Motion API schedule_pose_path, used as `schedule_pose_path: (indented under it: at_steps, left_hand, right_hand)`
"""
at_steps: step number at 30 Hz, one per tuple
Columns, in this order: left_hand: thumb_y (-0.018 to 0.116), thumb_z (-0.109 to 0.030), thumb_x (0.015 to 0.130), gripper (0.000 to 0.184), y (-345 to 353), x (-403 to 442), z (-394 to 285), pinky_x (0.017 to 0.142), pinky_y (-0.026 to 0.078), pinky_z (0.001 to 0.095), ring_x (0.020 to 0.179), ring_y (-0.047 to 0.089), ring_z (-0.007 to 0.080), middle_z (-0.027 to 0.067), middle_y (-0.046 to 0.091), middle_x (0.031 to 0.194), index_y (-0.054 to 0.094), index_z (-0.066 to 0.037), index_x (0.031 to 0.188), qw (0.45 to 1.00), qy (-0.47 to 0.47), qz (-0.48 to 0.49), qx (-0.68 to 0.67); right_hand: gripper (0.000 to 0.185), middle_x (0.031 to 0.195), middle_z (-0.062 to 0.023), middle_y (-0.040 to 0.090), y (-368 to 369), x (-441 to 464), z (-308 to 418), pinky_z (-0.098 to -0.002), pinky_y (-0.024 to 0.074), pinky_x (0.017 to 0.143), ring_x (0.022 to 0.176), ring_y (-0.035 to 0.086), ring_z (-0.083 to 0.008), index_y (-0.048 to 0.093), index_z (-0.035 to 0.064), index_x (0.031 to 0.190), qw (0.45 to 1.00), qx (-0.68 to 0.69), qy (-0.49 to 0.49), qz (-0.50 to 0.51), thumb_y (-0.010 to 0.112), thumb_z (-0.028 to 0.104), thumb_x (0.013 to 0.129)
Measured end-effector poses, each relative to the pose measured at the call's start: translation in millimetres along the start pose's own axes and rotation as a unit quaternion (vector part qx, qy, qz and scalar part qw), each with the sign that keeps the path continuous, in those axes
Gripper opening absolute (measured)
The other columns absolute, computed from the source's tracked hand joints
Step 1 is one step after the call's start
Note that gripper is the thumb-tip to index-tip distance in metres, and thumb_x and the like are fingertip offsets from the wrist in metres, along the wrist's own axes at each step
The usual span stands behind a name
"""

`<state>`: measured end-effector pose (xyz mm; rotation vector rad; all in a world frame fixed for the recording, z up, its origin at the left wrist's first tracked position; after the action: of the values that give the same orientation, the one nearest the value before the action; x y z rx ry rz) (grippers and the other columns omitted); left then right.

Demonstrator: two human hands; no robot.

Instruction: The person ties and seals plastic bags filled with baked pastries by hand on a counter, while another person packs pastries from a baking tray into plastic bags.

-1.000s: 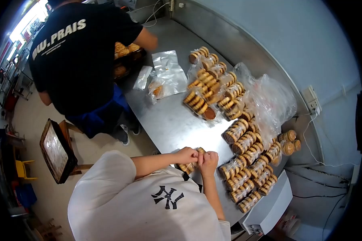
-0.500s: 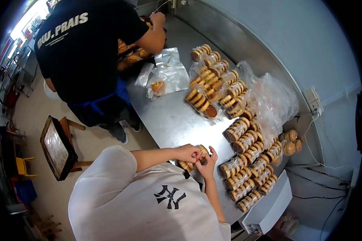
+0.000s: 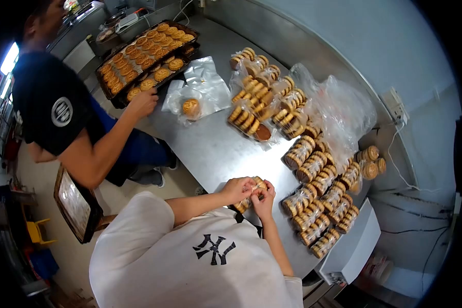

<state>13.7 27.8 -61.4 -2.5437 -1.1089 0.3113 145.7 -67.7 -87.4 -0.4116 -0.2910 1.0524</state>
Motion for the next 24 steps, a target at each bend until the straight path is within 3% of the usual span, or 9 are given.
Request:
schedule_pose_path:
  at_steps: [3,4,7,10,14,17,20,23,24]
  left_hand:
    - [0.067,-0.017,0.082,0.01,5,-1,11,0.068,0.053,0.0393,0.078,0.065,0.029,0.0087,0.064,0.084,0.064,-0.011,0.09,0.993,0.057,0.003,0.101]
    - [0.068,-0.017,0.082,0.008,3,-2,9,0.066,0.052,0.0388,0.075,0.064,0.0291,0.0113,0.061,0.085,0.066,-0.01,0.084,0.995,0.057,-0.007,0.076]
    - [0.069,-0.014,0.081,0.008,2,-2,5,0.067,0.053,0.0379,0.075,0.064,0.0293,0.0107,0.059,0.088,0.066,-0.009,0.087,0.993,0.085,-0.013,0.084]
    - [0.069,-0.009,0.081,0.008,1,-2,0,0.067,0.054,0.0368,0.073,0.065,0.0298,0.0105,0.06,0.087,0.066,-0.008,0.089,0.986,0.127,-0.009,0.109]
    - [0.068,-0.004,0.082,0.011,6,1,10,0.066,0.056,0.0358,0.077,0.067,0.0278,0.0113,0.064,0.088,0.065,-0.005,0.092,0.99,0.113,0.022,0.086]
    - [0.069,-0.007,0.082,0.01,4,6,-4,0.066,0.056,0.035,0.076,0.068,0.0267,0.0115,0.065,0.087,0.066,-0.005,0.091,0.997,0.068,0.022,-0.04]
    - [0.07,-0.009,0.083,0.01,-6,7,-2,0.067,0.055,0.0339,0.076,0.067,0.0258,0.0115,0.065,0.085,0.067,-0.004,0.091,0.996,0.059,0.063,0.034]
    - [0.071,-0.011,0.083,0.012,-13,-8,13,0.068,0.053,0.0337,0.077,0.066,0.0249,0.0115,0.066,0.087,0.068,-0.004,0.093,0.982,0.078,0.128,0.113]
    - [0.071,-0.011,0.083,0.011,-12,-9,15,0.07,0.052,0.0344,0.078,0.065,0.0246,0.0108,0.065,0.087,0.068,-0.004,0.092,0.986,0.06,0.122,0.098]
  right_hand:
    - [0.014,0.134,-0.0183,0.05,-3,2,-1,-0.046,0.0359,0.104,0.122,0.044,-0.0388,0.071,0.0101,0.085,0.998,-0.048,-0.026,0.014,0.073,0.016,0.072]
    - [0.015,0.133,-0.0175,0.052,-6,5,-5,-0.0461,0.0361,0.104,0.122,0.045,-0.0382,0.073,0.0113,0.087,0.999,-0.03,-0.021,0.025,0.073,0.017,0.073]
    - [0.018,0.131,-0.0131,0.057,-15,17,-11,-0.0431,0.036,0.106,0.124,0.045,-0.0345,0.078,0.0141,0.092,0.996,-0.051,-0.018,0.069,0.073,0.025,0.078]
    - [0.018,0.134,-0.0076,0.058,-14,18,-4,-0.043,0.0339,0.108,0.126,0.043,-0.0332,0.08,0.0182,0.09,0.99,-0.109,-0.055,0.072,0.074,0.022,0.074]
    - [0.02,0.134,-0.0033,0.058,-19,19,7,-0.051,0.0267,0.108,0.128,0.043,-0.0334,0.08,0.0229,0.086,0.984,-0.153,-0.053,0.069,0.075,0.028,0.068]
    - [0.016,0.131,-0.0021,0.059,-21,21,14,-0.0521,0.0243,0.109,0.128,0.042,-0.0332,0.08,0.0227,0.081,0.984,-0.157,-0.048,0.075,0.075,0.028,0.066]
    - [0.014,0.121,-0.0024,0.063,-21,20,28,-0.0516,0.0261,0.108,0.125,0.044,-0.0314,0.077,0.0156,0.076,0.98,-0.183,-0.053,0.063,0.073,0.024,0.066]
    - [0.014,0.11,-0.0037,0.063,-29,21,43,-0.0528,0.0277,0.108,0.119,0.049,-0.0283,0.071,0.0089,0.073,0.955,-0.267,-0.126,-0.01,0.07,0.021,0.065]
    - [0.015,0.108,-0.005,0.063,-29,21,49,-0.0501,0.0326,0.105,0.114,0.052,-0.0276,0.07,0.007,0.074,0.948,-0.284,-0.139,-0.016,0.069,0.019,0.066]
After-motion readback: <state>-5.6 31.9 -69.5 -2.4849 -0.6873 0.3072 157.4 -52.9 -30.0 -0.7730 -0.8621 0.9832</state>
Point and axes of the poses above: each hand's wrist, its own x-axis towards the middle knuckle, its own y-axis out of the palm, z = x × y, the point moved 3 cm from there along x, towards the middle knuckle
